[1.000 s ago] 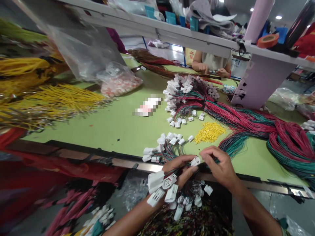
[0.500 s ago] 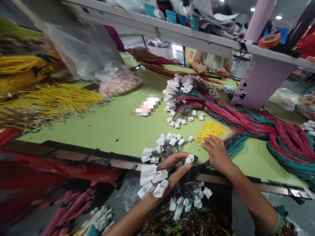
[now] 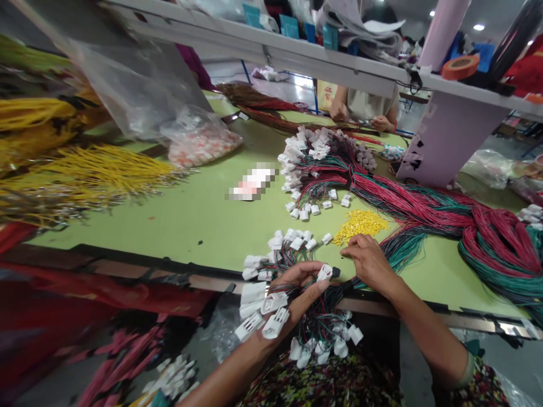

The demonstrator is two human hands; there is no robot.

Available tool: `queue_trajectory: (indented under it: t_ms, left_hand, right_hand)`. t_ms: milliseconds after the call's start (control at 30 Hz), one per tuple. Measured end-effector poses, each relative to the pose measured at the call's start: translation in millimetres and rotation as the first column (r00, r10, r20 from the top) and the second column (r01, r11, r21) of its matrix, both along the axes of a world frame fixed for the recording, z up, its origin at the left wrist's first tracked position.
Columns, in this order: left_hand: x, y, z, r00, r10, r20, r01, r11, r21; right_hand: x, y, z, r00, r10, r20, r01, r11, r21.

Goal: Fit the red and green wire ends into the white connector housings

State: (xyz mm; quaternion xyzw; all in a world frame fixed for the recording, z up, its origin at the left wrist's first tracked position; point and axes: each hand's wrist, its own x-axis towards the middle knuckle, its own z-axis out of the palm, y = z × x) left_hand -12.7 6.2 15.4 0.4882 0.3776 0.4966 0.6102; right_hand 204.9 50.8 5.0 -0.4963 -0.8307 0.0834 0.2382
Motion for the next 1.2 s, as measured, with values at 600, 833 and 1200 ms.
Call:
queue_trajectory:
  t_ms: [600, 833, 1200]
  left_hand:
    - [1, -1, 6.6, 0.992, 0.119, 0.041, -0.116, 0.991, -0.059]
    - [2, 0, 2.0, 0.994, 0.106, -0.011, -0.106, 0.994, -0.031]
    - [1, 0, -1.2, 0.993, 0.065, -0.099, -0.059, 0.996, 0.061]
  right_hand:
    - [-15, 5, 3.6, 1.0, 0.026, 0.0, -0.026, 0.998, -0.048]
    - [-18, 6, 1.1, 0.998, 0.05, 0.041, -0.048, 0.997, -0.052]
    - [-28, -29, 27.8, 0.725, -0.157, -0.67, -0.054, 0.958, -0.283]
